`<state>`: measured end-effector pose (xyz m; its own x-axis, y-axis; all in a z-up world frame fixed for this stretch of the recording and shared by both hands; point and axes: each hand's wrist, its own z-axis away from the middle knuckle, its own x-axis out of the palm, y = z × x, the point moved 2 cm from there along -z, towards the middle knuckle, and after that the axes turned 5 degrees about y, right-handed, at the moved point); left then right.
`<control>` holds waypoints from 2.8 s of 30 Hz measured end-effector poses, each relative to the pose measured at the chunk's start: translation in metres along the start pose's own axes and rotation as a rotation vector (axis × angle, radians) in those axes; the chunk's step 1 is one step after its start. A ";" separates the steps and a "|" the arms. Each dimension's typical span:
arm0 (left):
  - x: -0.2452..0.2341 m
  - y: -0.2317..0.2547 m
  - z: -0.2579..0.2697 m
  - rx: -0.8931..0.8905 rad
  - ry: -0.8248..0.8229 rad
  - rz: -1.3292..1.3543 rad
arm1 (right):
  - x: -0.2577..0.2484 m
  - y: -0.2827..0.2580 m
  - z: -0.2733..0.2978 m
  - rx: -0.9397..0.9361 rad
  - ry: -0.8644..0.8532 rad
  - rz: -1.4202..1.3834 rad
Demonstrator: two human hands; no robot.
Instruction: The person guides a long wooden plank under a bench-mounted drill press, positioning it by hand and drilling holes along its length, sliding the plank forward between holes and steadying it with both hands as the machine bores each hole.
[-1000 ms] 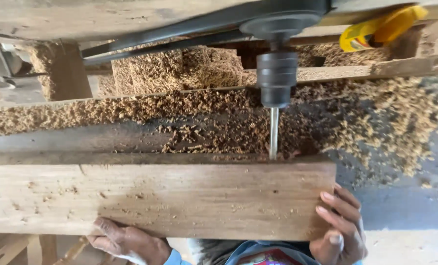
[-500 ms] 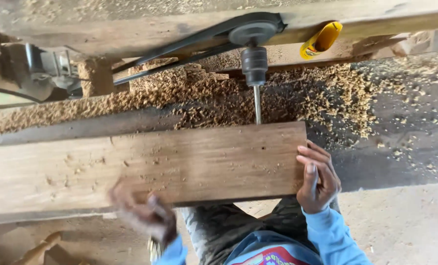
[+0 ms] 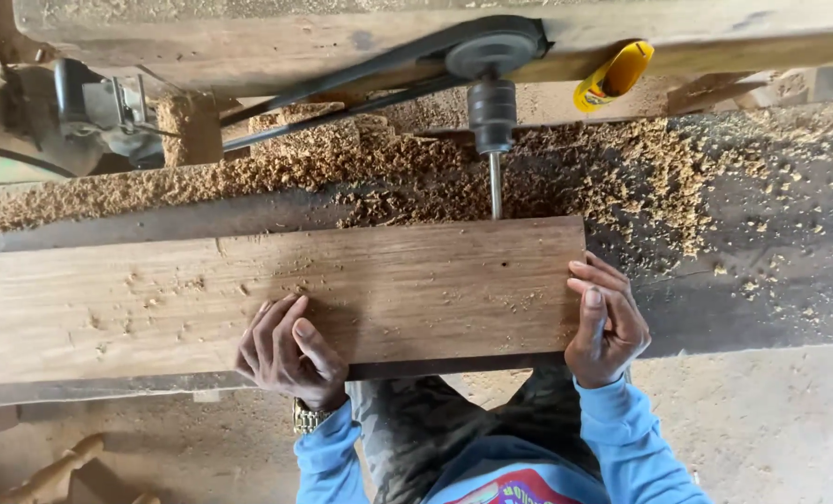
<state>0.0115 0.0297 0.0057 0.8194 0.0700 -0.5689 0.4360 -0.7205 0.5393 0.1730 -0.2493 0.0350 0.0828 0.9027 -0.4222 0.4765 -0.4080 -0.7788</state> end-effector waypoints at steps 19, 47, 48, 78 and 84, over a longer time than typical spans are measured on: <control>0.009 0.004 -0.002 -0.036 0.001 -0.033 | 0.006 0.006 -0.009 -0.012 0.023 0.008; 0.021 0.000 -0.004 -0.046 0.033 -0.032 | 0.012 0.012 -0.020 -0.013 0.042 0.020; 0.022 -0.001 -0.004 -0.048 0.030 -0.033 | 0.013 0.011 -0.020 -0.011 0.040 0.022; 0.030 0.000 -0.007 -0.061 0.037 -0.045 | 0.017 0.020 -0.028 -0.016 0.061 -0.010; 0.029 0.003 -0.009 -0.067 0.029 -0.043 | 0.019 0.017 -0.031 -0.005 0.059 -0.001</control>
<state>0.0401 0.0359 -0.0040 0.8095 0.1201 -0.5747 0.4937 -0.6689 0.5556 0.2095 -0.2349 0.0283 0.1333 0.9096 -0.3935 0.4813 -0.4066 -0.7766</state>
